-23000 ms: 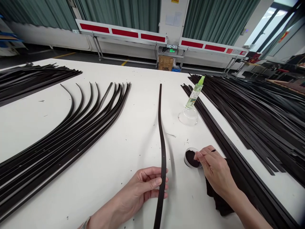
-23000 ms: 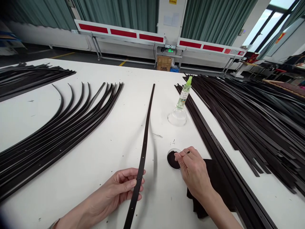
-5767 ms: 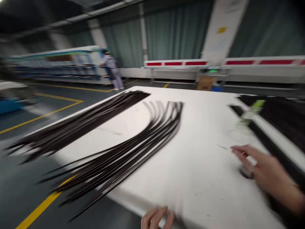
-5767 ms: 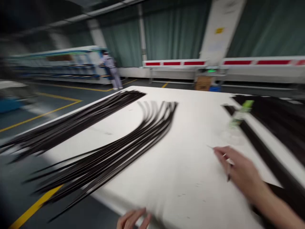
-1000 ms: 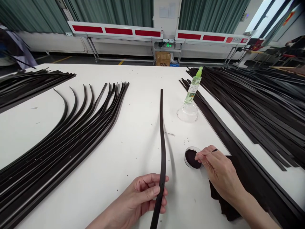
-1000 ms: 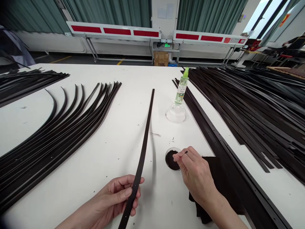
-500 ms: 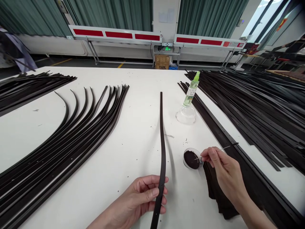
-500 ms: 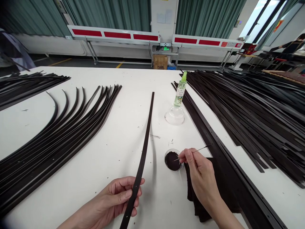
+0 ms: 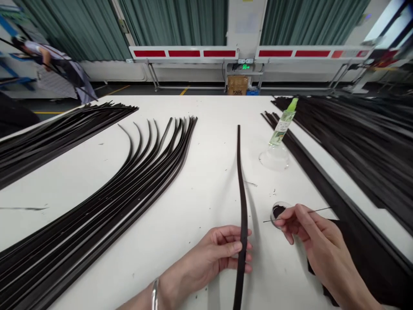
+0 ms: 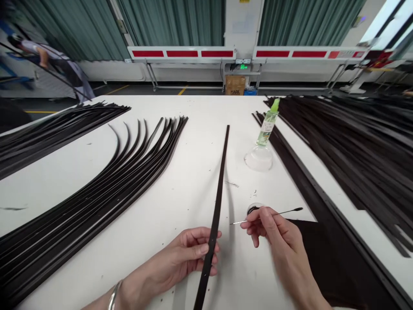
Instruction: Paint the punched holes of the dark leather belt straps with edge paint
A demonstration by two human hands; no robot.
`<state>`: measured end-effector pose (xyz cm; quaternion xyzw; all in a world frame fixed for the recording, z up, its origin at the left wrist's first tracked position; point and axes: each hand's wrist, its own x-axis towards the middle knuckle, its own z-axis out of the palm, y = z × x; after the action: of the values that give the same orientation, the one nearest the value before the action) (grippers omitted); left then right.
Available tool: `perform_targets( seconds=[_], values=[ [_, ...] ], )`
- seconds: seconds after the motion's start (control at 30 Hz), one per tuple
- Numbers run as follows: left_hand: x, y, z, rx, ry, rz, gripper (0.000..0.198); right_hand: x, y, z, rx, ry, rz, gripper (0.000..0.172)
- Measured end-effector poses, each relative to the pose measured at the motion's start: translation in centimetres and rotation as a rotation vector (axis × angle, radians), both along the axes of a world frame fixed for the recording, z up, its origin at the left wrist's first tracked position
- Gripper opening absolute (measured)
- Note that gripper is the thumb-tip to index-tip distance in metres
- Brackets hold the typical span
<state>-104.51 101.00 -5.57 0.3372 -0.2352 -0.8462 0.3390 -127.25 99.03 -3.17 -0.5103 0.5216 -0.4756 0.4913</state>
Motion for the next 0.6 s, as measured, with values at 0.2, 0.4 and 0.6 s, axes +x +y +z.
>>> perform_targets(
  seconds=[0.2, 0.4, 0.6],
  values=[
    [0.0, 0.0, -0.6, -0.028, 0.043, -0.017, 0.027, 1.2, 1.8, -1.5, -0.595, 0.287, 0.235, 0.025],
    [-0.1, 0.0, -1.0, -0.035, 0.061, -0.01, 0.027, 1.8, 1.6, -1.6, -0.76, 0.333, 0.348, 0.031],
    [-0.1, 0.0, -1.0, -0.033, 0.067, -0.008, 0.027, 2.2, 1.6, -1.6, -0.774, 0.346, 0.357, 0.027]
  ],
)
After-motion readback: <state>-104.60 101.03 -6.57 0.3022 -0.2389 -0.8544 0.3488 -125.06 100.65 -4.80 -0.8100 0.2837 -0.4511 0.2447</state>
